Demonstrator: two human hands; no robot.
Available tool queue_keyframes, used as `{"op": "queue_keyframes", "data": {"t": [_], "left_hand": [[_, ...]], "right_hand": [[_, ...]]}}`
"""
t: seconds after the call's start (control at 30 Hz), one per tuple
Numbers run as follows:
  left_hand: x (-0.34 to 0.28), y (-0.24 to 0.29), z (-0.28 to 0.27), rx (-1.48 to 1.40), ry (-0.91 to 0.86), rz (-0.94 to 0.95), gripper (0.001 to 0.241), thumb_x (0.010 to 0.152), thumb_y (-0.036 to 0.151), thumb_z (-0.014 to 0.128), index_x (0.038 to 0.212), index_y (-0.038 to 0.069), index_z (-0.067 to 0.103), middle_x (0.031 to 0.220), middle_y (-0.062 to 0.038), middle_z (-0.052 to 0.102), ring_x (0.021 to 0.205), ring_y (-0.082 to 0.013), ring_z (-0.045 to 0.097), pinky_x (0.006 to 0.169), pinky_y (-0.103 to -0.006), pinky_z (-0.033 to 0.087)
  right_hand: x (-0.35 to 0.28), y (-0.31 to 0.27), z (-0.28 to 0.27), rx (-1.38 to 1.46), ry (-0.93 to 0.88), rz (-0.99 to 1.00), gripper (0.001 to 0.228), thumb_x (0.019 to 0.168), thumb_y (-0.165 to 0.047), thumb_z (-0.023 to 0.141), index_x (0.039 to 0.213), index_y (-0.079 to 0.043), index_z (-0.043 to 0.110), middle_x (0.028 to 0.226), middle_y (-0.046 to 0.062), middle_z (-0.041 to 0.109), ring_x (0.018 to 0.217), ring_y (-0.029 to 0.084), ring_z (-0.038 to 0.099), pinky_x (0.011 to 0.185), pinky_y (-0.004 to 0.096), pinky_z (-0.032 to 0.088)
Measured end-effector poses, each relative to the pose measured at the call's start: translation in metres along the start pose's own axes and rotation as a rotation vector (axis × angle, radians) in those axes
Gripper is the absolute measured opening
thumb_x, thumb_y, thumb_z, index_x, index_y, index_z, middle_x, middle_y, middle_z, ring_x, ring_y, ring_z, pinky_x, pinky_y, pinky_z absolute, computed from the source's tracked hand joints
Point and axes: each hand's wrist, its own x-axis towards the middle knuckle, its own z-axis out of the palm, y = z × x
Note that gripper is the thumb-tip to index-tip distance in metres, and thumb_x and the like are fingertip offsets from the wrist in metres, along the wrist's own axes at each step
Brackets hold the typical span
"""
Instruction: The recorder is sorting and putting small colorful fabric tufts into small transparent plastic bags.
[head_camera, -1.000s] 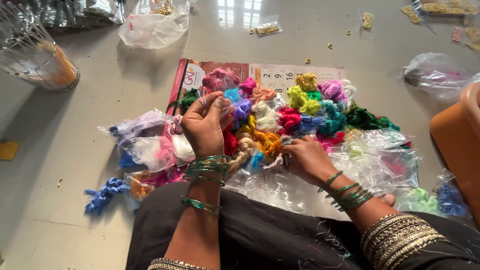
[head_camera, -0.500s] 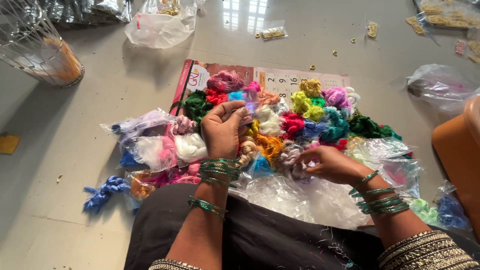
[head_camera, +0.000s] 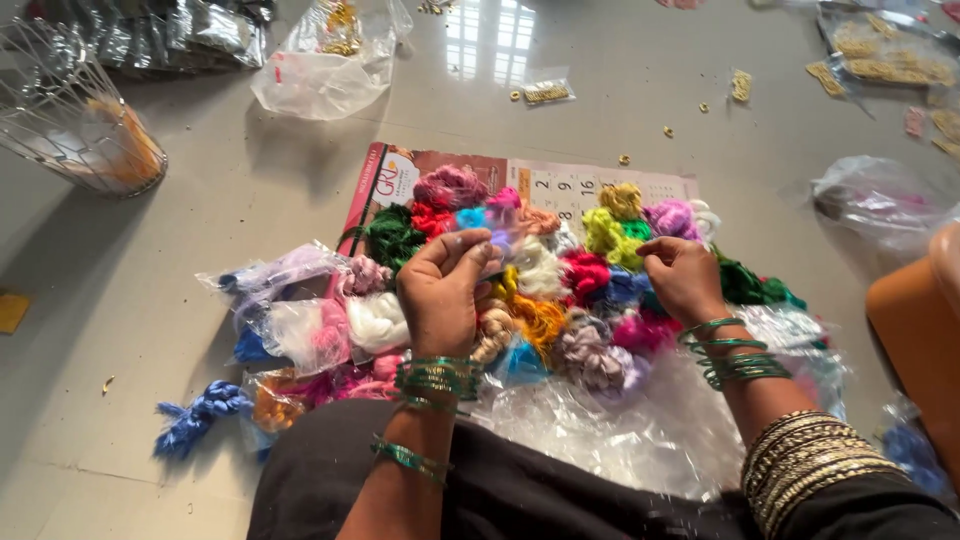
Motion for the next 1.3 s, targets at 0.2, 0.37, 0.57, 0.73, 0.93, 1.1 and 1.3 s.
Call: {"op": "queue_keyframes", "data": {"t": [0.2,0.37,0.57,0.73,0.93,1.1,1.3], "left_hand": [[0.005,0.002,0.001,0.034,0.084,-0.048,0.012,0.091,0.001,0.069,0.101,0.003,0.074,0.089,-0.005,0.078,0.074,-0.0086,0.071,0.058,-0.0224,0.056],[0.006,-0.006,0.001,0.036,0.06,-0.045,0.013,0.09,0.0,0.07,0.102,0.002,0.074,0.09,-0.006,0.078,0.075,-0.0077,0.071,0.061,-0.0197,0.054],[0.005,-0.009,0.002,0.043,0.022,-0.083,0.014,0.09,-0.001,0.069,0.103,0.001,0.074,0.09,-0.007,0.079,0.074,-0.0077,0.07,0.057,-0.0199,0.051],[0.019,-0.034,-0.008,0.035,-0.02,-0.065,0.013,0.088,-0.003,0.071,0.1,-0.001,0.074,0.09,-0.008,0.079,0.075,-0.0082,0.072,0.061,-0.0199,0.057],[0.006,-0.033,0.002,-0.03,-0.106,-0.088,0.012,0.099,0.0,0.072,0.109,-0.006,0.075,0.089,-0.014,0.073,0.058,-0.0207,0.052,0.047,-0.0341,0.039],[-0.027,-0.009,0.031,0.024,-0.633,0.094,0.016,0.086,0.001,0.074,0.1,0.005,0.078,0.127,-0.002,0.071,0.117,-0.012,0.068,0.098,-0.0335,0.06],[-0.048,-0.033,0.042,-0.09,-1.039,-0.211,0.012,0.09,0.006,0.079,0.102,0.005,0.08,0.118,-0.008,0.074,0.108,-0.0177,0.07,0.101,-0.0366,0.056]], "right_hand": [[0.025,-0.008,0.04,-0.412,0.22,-0.373,0.04,0.084,-0.035,0.078,0.112,-0.006,0.075,0.11,0.018,0.074,0.105,0.039,0.066,0.094,0.048,0.047],[0.037,0.009,0.065,-0.495,0.022,-0.24,0.043,0.088,-0.036,0.07,0.12,-0.008,0.072,0.107,0.018,0.072,0.106,0.04,0.064,0.095,0.054,0.043],[0.066,0.036,0.047,0.095,-0.056,0.022,0.035,0.095,-0.024,0.062,0.122,-0.002,0.069,0.097,0.011,0.072,0.08,0.022,0.067,0.072,0.037,0.054],[0.07,0.0,-0.016,0.373,-0.095,0.129,0.026,0.097,-0.017,0.064,0.109,0.005,0.072,0.093,0.007,0.07,0.08,0.011,0.063,0.071,0.027,0.052],[-0.016,-0.139,-0.116,0.395,-0.361,0.024,0.022,0.098,-0.011,0.064,0.113,0.004,0.072,0.099,0.006,0.07,0.09,0.011,0.062,0.079,0.028,0.05],[-0.084,-0.184,-0.134,0.615,-0.525,0.053,0.036,0.091,-0.014,0.067,0.124,0.0,0.064,0.112,0.008,0.072,0.1,0.012,0.067,0.088,0.032,0.057],[-0.107,-0.186,-0.121,0.974,-0.388,0.083,0.029,0.099,-0.01,0.06,0.124,0.003,0.062,0.113,0.015,0.069,0.103,0.022,0.067,0.088,0.036,0.055]]}}
